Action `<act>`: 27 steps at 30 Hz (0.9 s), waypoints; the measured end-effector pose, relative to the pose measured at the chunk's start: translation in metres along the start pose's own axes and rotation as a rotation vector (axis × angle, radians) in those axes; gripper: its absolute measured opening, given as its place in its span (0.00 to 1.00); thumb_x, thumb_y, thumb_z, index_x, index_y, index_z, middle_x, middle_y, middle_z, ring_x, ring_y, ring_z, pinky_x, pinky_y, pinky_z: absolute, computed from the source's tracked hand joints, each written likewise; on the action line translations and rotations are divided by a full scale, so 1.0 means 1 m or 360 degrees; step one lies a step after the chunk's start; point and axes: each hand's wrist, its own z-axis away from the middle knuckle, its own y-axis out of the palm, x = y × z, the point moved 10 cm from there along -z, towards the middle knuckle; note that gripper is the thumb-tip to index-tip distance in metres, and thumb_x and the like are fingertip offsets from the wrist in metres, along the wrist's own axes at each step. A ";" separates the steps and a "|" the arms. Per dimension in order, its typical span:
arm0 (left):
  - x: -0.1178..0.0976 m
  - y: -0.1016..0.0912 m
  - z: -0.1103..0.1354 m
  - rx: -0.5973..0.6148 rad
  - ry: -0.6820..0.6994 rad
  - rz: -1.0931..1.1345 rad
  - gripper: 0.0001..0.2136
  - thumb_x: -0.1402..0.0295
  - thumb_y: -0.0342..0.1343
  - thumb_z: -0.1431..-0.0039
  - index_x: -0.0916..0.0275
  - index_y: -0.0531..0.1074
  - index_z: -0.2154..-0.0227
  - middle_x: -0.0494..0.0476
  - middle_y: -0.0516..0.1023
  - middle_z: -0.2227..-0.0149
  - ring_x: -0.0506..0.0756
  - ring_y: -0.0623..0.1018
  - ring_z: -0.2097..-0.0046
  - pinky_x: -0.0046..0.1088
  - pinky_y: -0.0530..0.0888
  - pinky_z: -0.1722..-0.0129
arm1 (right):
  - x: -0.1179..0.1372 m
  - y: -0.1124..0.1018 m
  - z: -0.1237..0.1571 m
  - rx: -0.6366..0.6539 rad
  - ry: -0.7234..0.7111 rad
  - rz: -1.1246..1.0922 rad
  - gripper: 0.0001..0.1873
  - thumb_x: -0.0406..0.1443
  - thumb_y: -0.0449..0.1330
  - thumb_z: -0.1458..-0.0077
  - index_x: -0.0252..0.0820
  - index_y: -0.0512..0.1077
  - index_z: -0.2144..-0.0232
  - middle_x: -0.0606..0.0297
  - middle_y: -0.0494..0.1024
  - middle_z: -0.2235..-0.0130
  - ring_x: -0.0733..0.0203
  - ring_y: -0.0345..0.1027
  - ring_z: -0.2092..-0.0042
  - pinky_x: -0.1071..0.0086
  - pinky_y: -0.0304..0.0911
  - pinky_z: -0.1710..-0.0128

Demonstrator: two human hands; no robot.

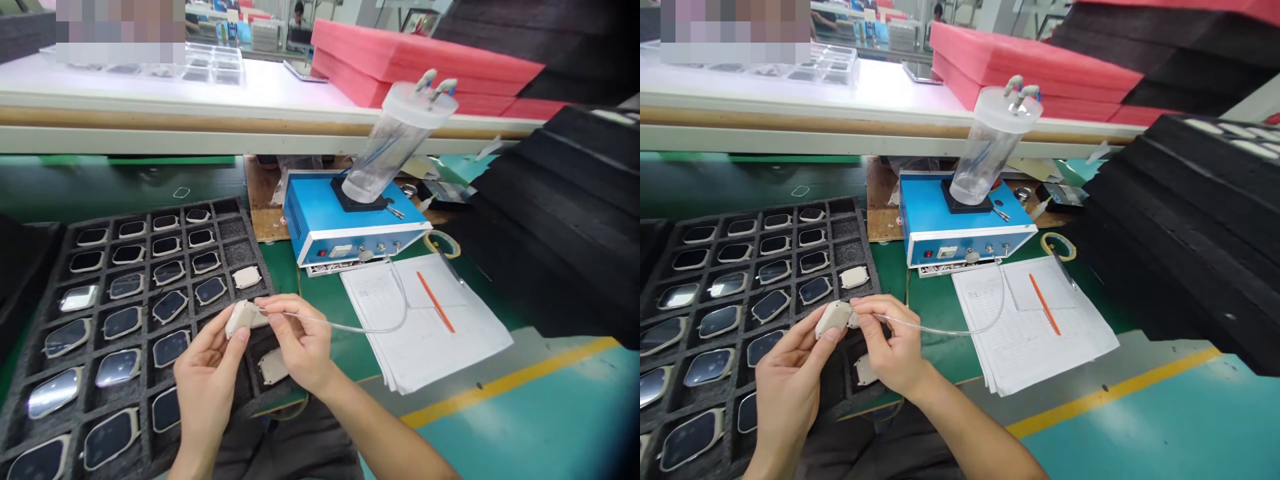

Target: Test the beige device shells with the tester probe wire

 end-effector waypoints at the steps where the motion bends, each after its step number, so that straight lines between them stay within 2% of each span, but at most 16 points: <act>1: 0.000 0.000 0.000 -0.0005 -0.0004 -0.0010 0.20 0.65 0.72 0.46 0.56 0.82 0.49 0.59 0.84 0.48 0.61 0.85 0.49 0.35 0.80 0.44 | -0.001 0.000 0.000 0.0002 0.0012 -0.0008 0.08 0.31 0.60 0.35 0.44 0.80 0.60 0.58 0.85 0.57 0.56 0.82 0.55 0.62 0.79 0.54; 7: -0.003 -0.003 0.001 -0.0060 -0.0015 -0.0032 0.20 0.64 0.73 0.47 0.59 0.82 0.50 0.59 0.85 0.50 0.60 0.85 0.50 0.34 0.81 0.46 | -0.006 0.001 0.002 0.0023 0.0083 -0.0063 0.08 0.32 0.61 0.35 0.46 0.80 0.60 0.58 0.85 0.57 0.55 0.81 0.54 0.61 0.78 0.53; 23: -0.004 -0.002 -0.001 -0.0024 0.0009 -0.0036 0.19 0.64 0.73 0.47 0.57 0.83 0.52 0.57 0.86 0.51 0.57 0.85 0.51 0.27 0.81 0.49 | -0.005 0.003 0.000 0.0032 0.0103 -0.0062 0.08 0.32 0.61 0.36 0.46 0.81 0.61 0.58 0.85 0.57 0.56 0.81 0.55 0.63 0.77 0.55; 27: -0.003 -0.002 0.000 -0.0034 0.0012 -0.0038 0.20 0.64 0.73 0.47 0.59 0.82 0.51 0.58 0.86 0.51 0.58 0.85 0.51 0.29 0.81 0.48 | -0.007 0.003 0.002 0.0048 0.0114 -0.0057 0.08 0.32 0.61 0.36 0.47 0.81 0.61 0.59 0.85 0.57 0.56 0.81 0.55 0.63 0.78 0.54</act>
